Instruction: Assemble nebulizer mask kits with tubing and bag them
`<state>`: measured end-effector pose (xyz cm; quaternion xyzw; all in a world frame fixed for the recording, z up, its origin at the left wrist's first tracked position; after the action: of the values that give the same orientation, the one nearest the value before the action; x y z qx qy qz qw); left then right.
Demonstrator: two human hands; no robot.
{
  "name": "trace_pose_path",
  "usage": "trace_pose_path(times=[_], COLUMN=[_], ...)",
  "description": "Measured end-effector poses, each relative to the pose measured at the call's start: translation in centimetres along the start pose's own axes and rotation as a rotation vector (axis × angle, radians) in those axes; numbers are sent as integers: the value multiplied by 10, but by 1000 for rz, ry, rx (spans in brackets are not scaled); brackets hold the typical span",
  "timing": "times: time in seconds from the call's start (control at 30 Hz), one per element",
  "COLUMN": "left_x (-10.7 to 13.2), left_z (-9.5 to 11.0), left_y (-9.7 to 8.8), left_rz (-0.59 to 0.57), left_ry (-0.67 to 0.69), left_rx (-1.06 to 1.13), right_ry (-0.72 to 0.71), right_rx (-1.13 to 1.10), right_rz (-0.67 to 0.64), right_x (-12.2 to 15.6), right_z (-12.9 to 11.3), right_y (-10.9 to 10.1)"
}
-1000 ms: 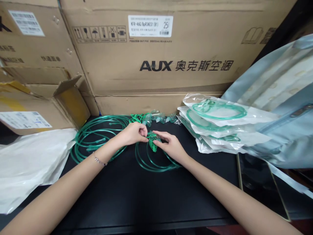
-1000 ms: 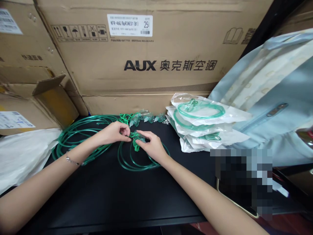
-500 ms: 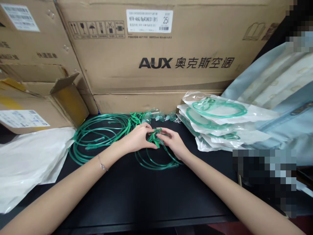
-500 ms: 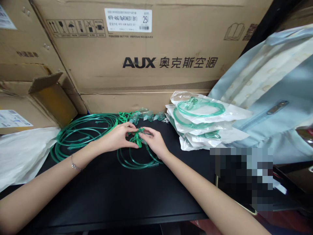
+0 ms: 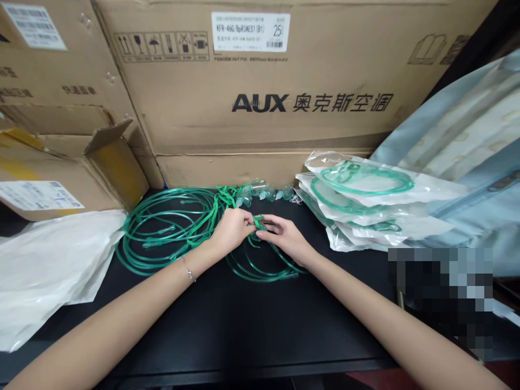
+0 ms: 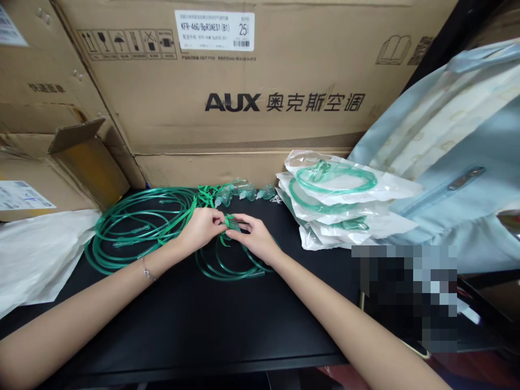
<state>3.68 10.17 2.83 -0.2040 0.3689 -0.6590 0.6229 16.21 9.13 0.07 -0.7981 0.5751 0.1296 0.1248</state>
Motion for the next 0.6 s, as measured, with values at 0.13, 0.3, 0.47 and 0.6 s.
trace_pose_path(times=[0.13,0.3,0.47,0.6], left_x=[-1,-4,4,10], left_z=[-1,1,5,5], left_y=[-2,-7,-7,-4], left_rz=[-109,-233,-112,-36], left_ry=[-74,-82,-28,-7], left_rx=[95,87,-66,-151], right_ry=[22,59,35,-90], right_rx=[-2,9,80,261], right_rz=[32,55,95,115], right_x=[1,4,1,0], right_z=[1,-4,0,0], right_y=[0,0,-2,-3])
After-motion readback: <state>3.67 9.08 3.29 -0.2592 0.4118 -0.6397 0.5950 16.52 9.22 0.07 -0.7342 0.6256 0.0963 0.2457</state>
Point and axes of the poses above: each hand's wrist, its own x-axis away from the middle knuckle, its own y-axis out of the palm, z = x × y, the point moved 5 cm from there along -x, towards the middle knuckle, and after that the axes turned 13 degrees about -y, right-handed, at the moved point
